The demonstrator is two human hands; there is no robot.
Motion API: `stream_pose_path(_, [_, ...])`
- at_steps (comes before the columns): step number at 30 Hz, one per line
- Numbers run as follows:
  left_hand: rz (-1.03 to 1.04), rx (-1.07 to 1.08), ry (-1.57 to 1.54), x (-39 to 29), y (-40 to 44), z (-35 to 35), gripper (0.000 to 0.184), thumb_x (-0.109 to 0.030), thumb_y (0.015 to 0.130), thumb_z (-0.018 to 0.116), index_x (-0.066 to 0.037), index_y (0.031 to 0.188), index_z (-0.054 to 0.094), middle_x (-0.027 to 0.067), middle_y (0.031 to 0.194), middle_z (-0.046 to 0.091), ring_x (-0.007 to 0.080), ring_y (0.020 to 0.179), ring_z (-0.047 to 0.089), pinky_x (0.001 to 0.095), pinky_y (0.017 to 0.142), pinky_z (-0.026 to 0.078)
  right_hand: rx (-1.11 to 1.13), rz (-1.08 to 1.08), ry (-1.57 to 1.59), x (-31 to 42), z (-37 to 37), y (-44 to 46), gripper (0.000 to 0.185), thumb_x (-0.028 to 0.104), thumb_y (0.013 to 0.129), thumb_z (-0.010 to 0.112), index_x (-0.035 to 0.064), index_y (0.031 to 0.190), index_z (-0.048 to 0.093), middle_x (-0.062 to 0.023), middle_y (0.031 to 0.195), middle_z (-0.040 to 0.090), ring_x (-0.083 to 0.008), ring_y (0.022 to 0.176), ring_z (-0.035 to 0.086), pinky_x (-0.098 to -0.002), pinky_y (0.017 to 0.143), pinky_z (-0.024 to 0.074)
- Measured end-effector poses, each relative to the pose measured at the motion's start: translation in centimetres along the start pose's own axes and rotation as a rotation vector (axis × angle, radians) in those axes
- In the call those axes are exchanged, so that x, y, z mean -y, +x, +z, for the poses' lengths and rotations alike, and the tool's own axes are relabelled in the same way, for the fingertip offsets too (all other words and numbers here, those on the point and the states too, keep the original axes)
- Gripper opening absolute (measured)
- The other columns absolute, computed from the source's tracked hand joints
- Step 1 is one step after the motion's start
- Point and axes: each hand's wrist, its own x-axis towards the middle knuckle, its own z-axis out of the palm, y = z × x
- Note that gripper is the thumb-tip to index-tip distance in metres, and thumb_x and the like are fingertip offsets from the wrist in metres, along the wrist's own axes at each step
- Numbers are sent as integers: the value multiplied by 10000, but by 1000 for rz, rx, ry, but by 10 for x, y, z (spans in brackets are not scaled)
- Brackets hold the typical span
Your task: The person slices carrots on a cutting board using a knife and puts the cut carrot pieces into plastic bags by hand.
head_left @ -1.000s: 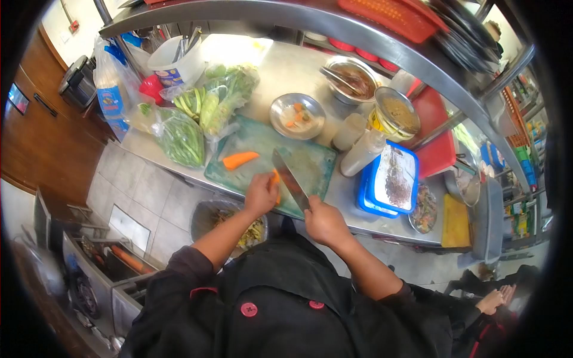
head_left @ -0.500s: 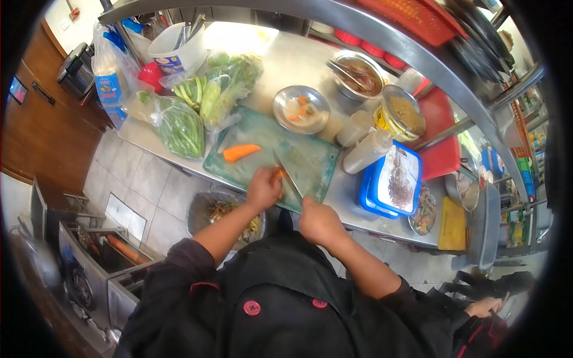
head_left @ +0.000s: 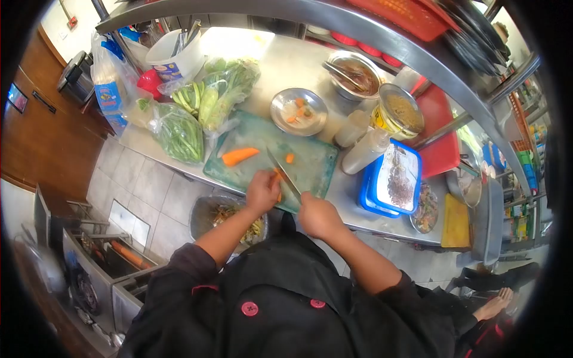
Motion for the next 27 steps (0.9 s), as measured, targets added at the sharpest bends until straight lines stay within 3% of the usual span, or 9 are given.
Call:
stream_pose_path(5, [-4, -5, 16, 2, 1, 1, 205, -156, 857, 675, -6, 994, 646, 170, 907, 604, 328, 796, 622, 395, 704, 514, -10, -5, -25, 4, -5, -19, 179, 140, 898, 483, -29, 944, 518, -307, 805, 649, -495, 793, 640, -580, 750, 489])
stream_pose_path(9, [-72, 13, -26, -5, 3, -1, 197, -159, 854, 677, -12, 983, 650, 166, 887, 600, 329, 767, 616, 398, 679, 508, 51, 36, -43, 10, -12, -23, 187, 97, 853, 537, -35, 984, 533, -287, 845, 671, -466, 815, 664, -550, 764, 510])
stream_pose_path(14, [14, -20, -13, -2, 4, -3, 161, -143, 852, 676, -11, 942, 652, 161, 823, 576, 331, 743, 599, 401, 655, 491, 141, 109, -52, 14, -21, -16, 197, 90, 854, 527, -37, 1005, 529, -298, 859, 671, -468, 830, 666, -553, 777, 510])
stream_pose_path(18, [-9, 11, -31, -1, 5, -4, 142, -137, 855, 679, -12, 918, 652, 161, 808, 570, 333, 735, 588, 394, 649, 488, 94, 58, -4, -3, 17, 18, 202, 95, 857, 511, -42, 1002, 539, -299, 873, 670, -470, 855, 662, -548, 803, 504])
stream_pose_path(23, [1, 8, -40, 7, 3, -2, 143, -138, 851, 710, -14, 895, 652, 139, 821, 579, 288, 698, 581, 371, 627, 486, 10, 41, 87, -8, 18, 32, 195, 90, 856, 499, -44, 990, 546, -292, 886, 673, -470, 861, 659, -549, 798, 500])
stream_pose_path(27, [27, 2, -49, 12, 2, -2, 138, -133, 854, 711, -15, 896, 654, 129, 831, 584, 254, 676, 591, 356, 612, 491, 37, -28, -18, -3, -13, 8, 201, 80, 852, 491, -45, 998, 548, -296, 888, 673, -467, 859, 661, -549, 792, 500])
